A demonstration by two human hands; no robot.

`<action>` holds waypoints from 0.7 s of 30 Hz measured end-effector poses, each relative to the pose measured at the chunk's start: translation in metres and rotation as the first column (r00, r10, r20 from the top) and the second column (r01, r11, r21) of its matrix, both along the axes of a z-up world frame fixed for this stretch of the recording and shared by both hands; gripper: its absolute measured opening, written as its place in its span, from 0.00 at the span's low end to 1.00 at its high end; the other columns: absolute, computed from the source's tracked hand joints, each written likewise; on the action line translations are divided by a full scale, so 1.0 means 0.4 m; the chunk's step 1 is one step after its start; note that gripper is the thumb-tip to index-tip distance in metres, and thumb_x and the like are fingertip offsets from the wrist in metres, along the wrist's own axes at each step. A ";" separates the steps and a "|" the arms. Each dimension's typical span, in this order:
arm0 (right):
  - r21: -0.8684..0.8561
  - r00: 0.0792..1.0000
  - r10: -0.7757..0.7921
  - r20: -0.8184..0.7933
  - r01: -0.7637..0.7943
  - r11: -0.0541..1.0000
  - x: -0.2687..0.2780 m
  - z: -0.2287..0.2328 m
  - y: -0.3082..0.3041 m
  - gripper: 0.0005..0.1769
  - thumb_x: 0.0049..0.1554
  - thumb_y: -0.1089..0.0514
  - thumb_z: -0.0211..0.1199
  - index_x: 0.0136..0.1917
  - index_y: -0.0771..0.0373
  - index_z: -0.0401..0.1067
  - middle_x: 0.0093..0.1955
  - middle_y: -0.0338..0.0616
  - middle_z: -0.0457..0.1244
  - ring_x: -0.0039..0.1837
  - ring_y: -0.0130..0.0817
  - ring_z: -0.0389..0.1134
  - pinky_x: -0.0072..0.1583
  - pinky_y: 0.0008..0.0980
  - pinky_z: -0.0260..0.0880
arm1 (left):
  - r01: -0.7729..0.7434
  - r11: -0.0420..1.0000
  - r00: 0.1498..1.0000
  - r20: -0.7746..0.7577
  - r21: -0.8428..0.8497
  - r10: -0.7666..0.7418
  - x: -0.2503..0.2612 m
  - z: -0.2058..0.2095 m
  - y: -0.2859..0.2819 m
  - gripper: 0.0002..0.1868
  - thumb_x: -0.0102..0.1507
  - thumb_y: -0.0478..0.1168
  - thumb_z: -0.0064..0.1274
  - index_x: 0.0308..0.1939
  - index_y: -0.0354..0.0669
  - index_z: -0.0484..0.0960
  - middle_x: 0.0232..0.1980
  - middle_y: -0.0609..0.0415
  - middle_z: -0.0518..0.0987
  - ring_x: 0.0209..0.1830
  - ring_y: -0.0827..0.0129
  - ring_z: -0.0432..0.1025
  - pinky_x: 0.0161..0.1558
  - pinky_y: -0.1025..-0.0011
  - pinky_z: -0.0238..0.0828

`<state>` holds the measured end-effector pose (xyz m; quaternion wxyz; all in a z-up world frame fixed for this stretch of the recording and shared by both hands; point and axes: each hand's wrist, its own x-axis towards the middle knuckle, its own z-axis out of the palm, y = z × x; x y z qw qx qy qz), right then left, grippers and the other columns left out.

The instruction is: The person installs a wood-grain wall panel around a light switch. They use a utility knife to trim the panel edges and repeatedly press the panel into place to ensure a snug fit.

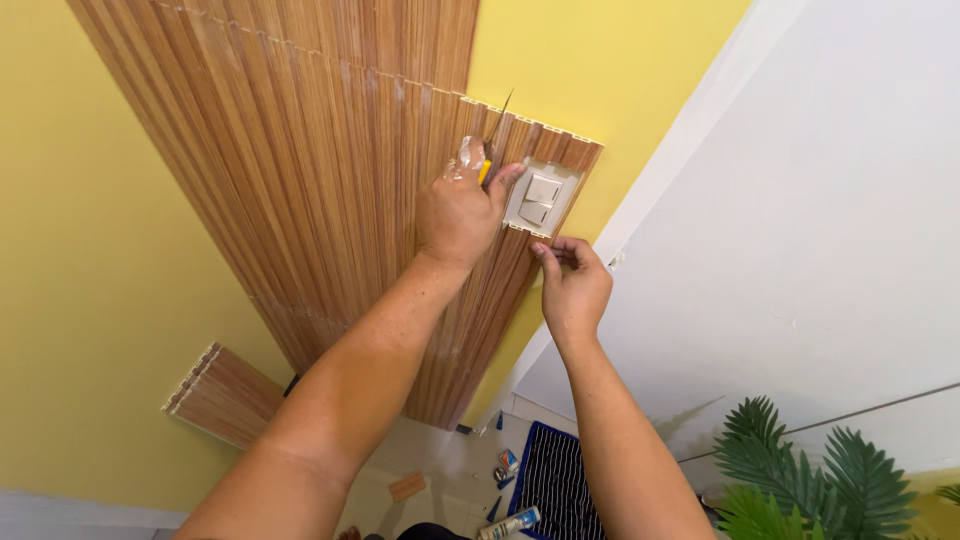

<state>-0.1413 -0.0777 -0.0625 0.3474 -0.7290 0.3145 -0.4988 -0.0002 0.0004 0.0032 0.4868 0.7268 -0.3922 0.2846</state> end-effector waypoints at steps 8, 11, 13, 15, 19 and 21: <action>0.044 0.980 -0.036 -0.194 0.046 0.998 -0.011 0.027 -0.013 0.12 0.54 0.53 0.74 0.45 0.64 0.80 0.38 0.41 0.72 0.40 0.28 0.73 0.46 0.28 0.72 | 0.024 0.999 0.999 -0.048 0.023 -0.023 0.008 -0.001 0.000 0.35 0.64 0.61 0.58 0.59 0.32 0.77 0.32 0.36 0.82 0.29 0.42 0.78 0.28 0.51 0.74; 0.026 0.974 -0.039 -0.224 0.046 0.999 -0.012 0.030 -0.016 0.12 0.54 0.53 0.74 0.45 0.64 0.80 0.38 0.42 0.72 0.39 0.29 0.72 0.46 0.29 0.71 | 0.040 0.999 0.998 -0.040 -0.014 -0.041 0.006 0.000 0.001 0.34 0.64 0.60 0.59 0.58 0.32 0.77 0.34 0.36 0.82 0.31 0.42 0.79 0.31 0.51 0.75; 0.018 0.972 -0.032 -0.231 0.037 0.999 -0.013 0.029 -0.016 0.12 0.54 0.53 0.73 0.45 0.64 0.80 0.38 0.43 0.72 0.39 0.29 0.72 0.46 0.29 0.71 | 0.077 0.996 0.996 -0.043 -0.047 -0.079 0.005 -0.001 0.004 0.33 0.65 0.58 0.60 0.59 0.32 0.77 0.35 0.36 0.82 0.33 0.42 0.79 0.32 0.52 0.75; 0.039 0.976 -0.023 -0.218 0.032 0.999 -0.016 0.028 -0.012 0.12 0.54 0.53 0.73 0.46 0.64 0.80 0.38 0.42 0.73 0.40 0.28 0.73 0.46 0.28 0.72 | 0.116 0.991 0.989 -0.082 -0.061 -0.121 0.001 -0.007 0.012 0.31 0.66 0.57 0.59 0.59 0.33 0.76 0.34 0.37 0.82 0.33 0.43 0.79 0.32 0.53 0.76; 0.096 0.988 0.038 -0.150 -0.024 0.995 -0.020 0.022 -0.006 0.11 0.55 0.54 0.71 0.47 0.64 0.81 0.40 0.41 0.73 0.42 0.26 0.72 0.48 0.27 0.72 | 0.185 0.980 0.961 -0.196 -0.075 -0.196 -0.004 -0.039 0.042 0.27 0.67 0.53 0.56 0.61 0.37 0.72 0.34 0.41 0.83 0.33 0.46 0.80 0.33 0.55 0.76; 0.102 0.987 0.037 -0.158 -0.021 0.995 -0.021 0.022 -0.006 0.12 0.56 0.54 0.71 0.47 0.64 0.81 0.40 0.42 0.73 0.42 0.26 0.72 0.48 0.27 0.72 | 0.191 0.980 0.952 -0.232 -0.061 -0.200 -0.003 -0.057 0.059 0.27 0.67 0.52 0.56 0.62 0.38 0.71 0.34 0.42 0.83 0.33 0.47 0.81 0.34 0.56 0.76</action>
